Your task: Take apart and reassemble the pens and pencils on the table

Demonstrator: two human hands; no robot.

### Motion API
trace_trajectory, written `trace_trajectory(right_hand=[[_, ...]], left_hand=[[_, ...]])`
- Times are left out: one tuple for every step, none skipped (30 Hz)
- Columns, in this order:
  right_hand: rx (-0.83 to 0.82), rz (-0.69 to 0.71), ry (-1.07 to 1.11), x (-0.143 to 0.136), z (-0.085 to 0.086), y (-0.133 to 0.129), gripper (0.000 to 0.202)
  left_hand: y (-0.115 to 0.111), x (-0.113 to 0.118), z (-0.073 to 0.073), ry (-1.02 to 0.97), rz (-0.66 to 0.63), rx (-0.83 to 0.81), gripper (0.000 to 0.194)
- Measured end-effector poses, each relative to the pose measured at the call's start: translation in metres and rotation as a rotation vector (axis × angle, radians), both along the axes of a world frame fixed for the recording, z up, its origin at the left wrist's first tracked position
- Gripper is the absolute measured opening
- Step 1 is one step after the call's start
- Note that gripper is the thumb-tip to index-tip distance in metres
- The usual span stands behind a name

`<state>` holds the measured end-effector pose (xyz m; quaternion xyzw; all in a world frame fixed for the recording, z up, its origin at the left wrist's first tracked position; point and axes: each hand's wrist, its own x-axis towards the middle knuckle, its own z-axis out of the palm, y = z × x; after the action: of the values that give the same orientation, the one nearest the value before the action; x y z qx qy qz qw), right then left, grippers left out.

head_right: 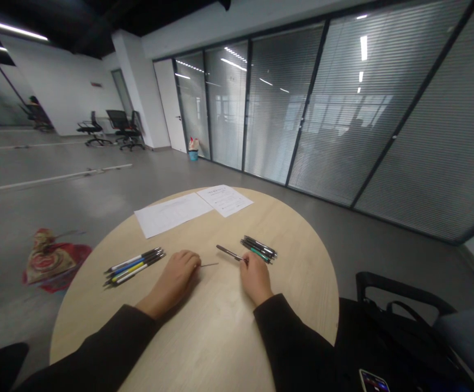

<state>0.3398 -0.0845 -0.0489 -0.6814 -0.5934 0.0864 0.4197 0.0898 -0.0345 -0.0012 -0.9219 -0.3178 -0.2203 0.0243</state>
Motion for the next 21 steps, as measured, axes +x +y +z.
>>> trace_trajectory(right_hand=[[0.009, -0.001, 0.049, 0.0, 0.0, 0.0, 0.011], [0.02, -0.002, 0.096, 0.001, 0.001, 0.0, 0.012], [0.031, -0.002, 0.136, 0.001, 0.001, 0.0, 0.014], [0.041, -0.004, 0.168, 0.001, 0.002, 0.0, 0.015], [0.05, -0.004, 0.192, 0.001, 0.003, 0.0, 0.016], [0.058, -0.001, 0.212, 0.001, 0.004, 0.0, 0.017], [0.065, 0.005, 0.227, 0.001, 0.005, 0.0, 0.017], [0.072, 0.015, 0.239, 0.001, 0.006, -0.001, 0.017], [0.078, 0.026, 0.245, 0.0, 0.007, -0.001, 0.017], [0.082, 0.038, 0.246, 0.0, 0.008, -0.001, 0.017], [0.085, 0.049, 0.244, -0.001, 0.009, -0.002, 0.017], [0.088, 0.057, 0.242, -0.001, 0.01, -0.002, 0.016], [0.089, 0.062, 0.239, -0.001, 0.011, -0.002, 0.016], [0.09, 0.067, 0.238, -0.002, 0.011, -0.003, 0.016], [0.091, 0.07, 0.239, -0.002, 0.012, -0.003, 0.015], [0.091, 0.072, 0.241, -0.002, 0.012, -0.003, 0.015], [0.09, 0.073, 0.243, -0.001, 0.012, -0.003, 0.015], [0.087, 0.074, 0.244, -0.001, 0.012, -0.003, 0.015], [0.085, 0.075, 0.248, -0.001, 0.012, -0.003, 0.015], [0.085, 0.078, 0.252, -0.001, 0.012, -0.003, 0.016], [0.084, 0.082, 0.257, -0.002, 0.012, -0.003, 0.016]], left_hand=[[0.001, -0.002, 0.002, -0.038, 0.032, 0.013, 0.02], [0.002, -0.004, 0.004, -0.071, 0.073, 0.025, 0.021], [0.004, -0.006, 0.005, -0.092, 0.113, 0.031, 0.022], [0.005, -0.007, 0.006, -0.102, 0.151, 0.032, 0.022], [0.006, -0.008, 0.005, -0.104, 0.183, 0.027, 0.022], [0.008, -0.008, 0.005, -0.1, 0.208, 0.02, 0.022], [0.009, -0.009, 0.004, -0.094, 0.228, 0.011, 0.022], [0.01, -0.009, 0.003, -0.09, 0.244, 0.005, 0.022], [0.011, -0.009, 0.002, -0.087, 0.259, 0.001, 0.022], [0.012, -0.009, 0.002, -0.084, 0.274, -0.002, 0.023], [0.012, -0.01, 0.001, -0.082, 0.289, -0.004, 0.023], [0.013, -0.01, 0.001, -0.08, 0.302, -0.008, 0.024], [0.013, -0.011, 0.001, -0.078, 0.31, -0.014, 0.024], [0.013, -0.011, 0.001, -0.077, 0.316, -0.018, 0.025], [0.013, -0.011, 0.001, -0.074, 0.32, -0.022, 0.025], [0.013, -0.012, 0.001, -0.071, 0.323, -0.023, 0.025], [0.013, -0.012, 0.001, -0.066, 0.327, -0.023, 0.025], [0.013, -0.012, 0.001, -0.058, 0.332, -0.023, 0.025], [0.013, -0.012, 0.001, -0.047, 0.338, -0.024, 0.025], [0.013, -0.011, 0.002, -0.034, 0.34, -0.026, 0.025], [0.013, -0.011, 0.002, -0.022, 0.34, -0.029, 0.025]])
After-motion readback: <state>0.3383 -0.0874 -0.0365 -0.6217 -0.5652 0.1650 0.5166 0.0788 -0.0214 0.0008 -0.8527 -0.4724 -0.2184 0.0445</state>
